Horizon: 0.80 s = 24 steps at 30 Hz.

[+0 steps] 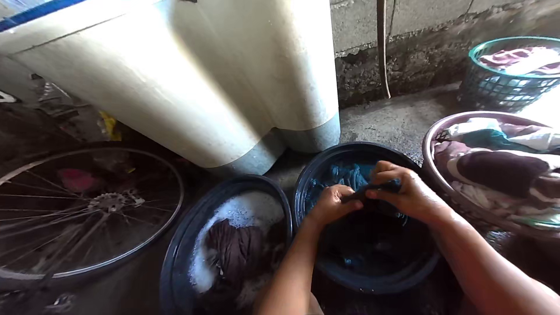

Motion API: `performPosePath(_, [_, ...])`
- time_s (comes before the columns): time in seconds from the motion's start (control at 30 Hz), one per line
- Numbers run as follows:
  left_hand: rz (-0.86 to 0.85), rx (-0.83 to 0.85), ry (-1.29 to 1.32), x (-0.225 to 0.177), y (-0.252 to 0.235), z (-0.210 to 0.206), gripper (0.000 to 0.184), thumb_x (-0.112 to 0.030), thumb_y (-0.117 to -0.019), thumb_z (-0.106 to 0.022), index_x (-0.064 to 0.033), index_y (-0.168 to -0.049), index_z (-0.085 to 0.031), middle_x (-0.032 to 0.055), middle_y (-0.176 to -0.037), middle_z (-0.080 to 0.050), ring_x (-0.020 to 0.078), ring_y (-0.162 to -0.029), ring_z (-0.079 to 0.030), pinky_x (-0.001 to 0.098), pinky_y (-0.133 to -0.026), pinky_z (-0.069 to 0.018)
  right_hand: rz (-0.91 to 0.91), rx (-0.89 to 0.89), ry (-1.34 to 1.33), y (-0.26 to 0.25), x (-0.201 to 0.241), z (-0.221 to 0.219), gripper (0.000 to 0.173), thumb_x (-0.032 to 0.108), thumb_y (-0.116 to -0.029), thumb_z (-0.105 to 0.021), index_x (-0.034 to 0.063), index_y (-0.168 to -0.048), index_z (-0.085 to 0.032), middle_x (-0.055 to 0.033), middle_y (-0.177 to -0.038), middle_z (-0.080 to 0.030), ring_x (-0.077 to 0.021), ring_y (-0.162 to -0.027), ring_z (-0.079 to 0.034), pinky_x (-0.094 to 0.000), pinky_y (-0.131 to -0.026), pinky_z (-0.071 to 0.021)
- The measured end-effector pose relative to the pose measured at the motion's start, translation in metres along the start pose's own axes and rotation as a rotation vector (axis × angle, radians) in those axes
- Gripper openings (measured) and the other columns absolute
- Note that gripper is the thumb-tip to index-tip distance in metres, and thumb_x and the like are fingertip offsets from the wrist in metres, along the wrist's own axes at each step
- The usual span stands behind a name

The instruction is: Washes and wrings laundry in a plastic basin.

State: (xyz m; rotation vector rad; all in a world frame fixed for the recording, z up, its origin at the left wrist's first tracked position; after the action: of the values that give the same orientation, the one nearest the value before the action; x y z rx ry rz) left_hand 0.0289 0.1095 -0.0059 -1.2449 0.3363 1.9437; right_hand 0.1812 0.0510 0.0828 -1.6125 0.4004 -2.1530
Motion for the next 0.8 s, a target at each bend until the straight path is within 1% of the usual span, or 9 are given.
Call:
performPosePath(0.07, [0.156,0.137,-0.168,0.019,0.002,-0.009,0.047,-0.044,-0.0941,-0.07,0.0028,-0.096,-0.074,0.015,-0.098,-0.072,0.0228,-0.099,-0.068,0.0463,-0.094,-0.0528,0.092,-0.129,-0.118,0.004,0.016,0.026,0.002,0.016,-0.0898,-0.075,0.0152,-0.089,-0.076,0.0085,-0.091,-0.065,0.0007,-0.091,-0.061,-0.0172,-0.082,-0.0528])
performPosePath(0.2, [0.333,0.279,-0.401,0.051,0.009,-0.011,0.047,-0.04,-0.1003,-0.064,0.0028,-0.12,-0.069,0.0219,-0.122,-0.068,0.0334,-0.121,-0.063,0.0517,-0.11,-0.0445,0.145,-0.45,-0.29,0.022,0.037,0.094,0.007,0.019,-0.0882,-0.078,0.0261,-0.091,-0.078,0.0115,-0.095,-0.071,-0.0031,-0.09,-0.066,-0.022,-0.081,-0.0572])
performPosePath(0.33, [0.316,0.051,-0.267,0.045,0.009,0.017,0.038,-0.034,-0.1034,-0.058,0.002,-0.111,-0.071,0.0174,-0.112,-0.071,0.0258,-0.109,-0.067,0.0478,-0.101,-0.0499,0.072,-0.69,-0.312,0.04,0.018,0.149,0.006,0.019,-0.0948,-0.072,0.0187,-0.1,-0.074,0.0036,-0.112,-0.074,-0.0103,-0.099,-0.071,-0.03,-0.088,-0.0604])
performPosePath(0.4, [0.158,-0.138,-0.168,0.017,0.006,0.024,0.03,-0.024,-0.1014,-0.061,0.0005,-0.113,-0.073,0.012,-0.112,-0.074,0.015,-0.108,-0.069,0.0367,-0.101,-0.0527,-0.186,-0.745,-0.182,0.044,-0.005,0.148,0.01,0.012,-0.0932,-0.068,0.0188,-0.101,-0.067,0.0097,-0.091,-0.072,-0.0028,-0.082,-0.068,-0.0245,-0.076,-0.0606])
performPosePath(0.47, [-0.027,-0.251,-0.06,-0.013,0.002,0.018,0.024,-0.014,-0.0986,-0.065,0.0036,-0.114,-0.073,0.0123,-0.113,-0.075,0.0103,-0.108,-0.07,0.029,-0.101,-0.054,-0.39,-0.422,0.078,0.032,-0.03,0.118,0.027,0.01,-0.0857,-0.072,0.0086,-0.111,-0.063,0.0001,-0.091,-0.065,-0.0085,-0.08,-0.064,-0.0307,-0.075,-0.0576])
performPosePath(0.53, [-0.143,-0.269,0.0,-0.038,-0.001,0.004,0.021,-0.008,-0.0955,-0.068,0.0061,-0.109,-0.074,0.0143,-0.11,-0.075,0.0124,-0.106,-0.071,0.03,-0.1,-0.0551,-0.436,-0.008,0.207,0.018,-0.047,0.058,0.044,0.015,-0.0841,-0.082,0.0028,-0.123,-0.065,-0.0123,-0.106,-0.07,-0.02,-0.093,-0.067,-0.0428,-0.086,-0.057])
performPosePath(0.6, [-0.18,-0.265,0.008,-0.053,-0.002,-0.007,0.019,-0.006,-0.0934,-0.069,0.0063,-0.107,-0.074,0.0151,-0.108,-0.075,0.0139,-0.104,-0.072,0.0309,-0.099,-0.0559,-0.438,0.226,0.235,0.012,-0.055,0.002,0.042,0.022,-0.0808,-0.087,0.0043,-0.116,-0.073,-0.012,-0.105,-0.074,-0.0223,-0.096,-0.07,-0.0468,-0.09,-0.0568])
performPosePath(0.7, [-0.225,-0.28,0.062,-0.056,-0.001,-0.008,0.02,-0.006,-0.0932,-0.071,0.0082,-0.107,-0.071,0.0131,-0.103,-0.075,0.0109,-0.096,-0.072,0.0287,-0.093,-0.0577,-0.416,0.28,0.235,0.01,-0.056,-0.027,0.024,0.023,-0.0855,-0.082,0.0036,-0.097,-0.075,-0.0087,-0.087,-0.072,-0.0174,-0.081,-0.067,-0.0422,-0.079,-0.0551])
performPosePath(0.8, [-0.162,-0.19,0.113,-0.037,-0.003,-0.003,0.048,-0.037,-0.098,-0.067,0.0077,-0.114,-0.06,0.0011,-0.084,-0.063,0.0006,-0.074,-0.058,0.0211,-0.073,-0.0518,-0.246,0.163,0.201,0.008,-0.035,-0.012,0.02,0.02,-0.0864,-0.079,0.0015,-0.091,-0.074,-0.0075,-0.088,-0.07,-0.011,-0.081,-0.064,-0.0309,-0.078,-0.053])
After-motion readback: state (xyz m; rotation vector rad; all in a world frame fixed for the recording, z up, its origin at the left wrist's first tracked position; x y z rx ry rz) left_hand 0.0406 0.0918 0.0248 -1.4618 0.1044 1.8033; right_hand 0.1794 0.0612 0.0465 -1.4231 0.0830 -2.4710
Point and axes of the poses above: each hand's wrist, its own y-axis away from the middle knuckle, its own z-axis out of the back of the hand, x = y × z, the point moved 8 cm from there along -y, towards the middle knuckle
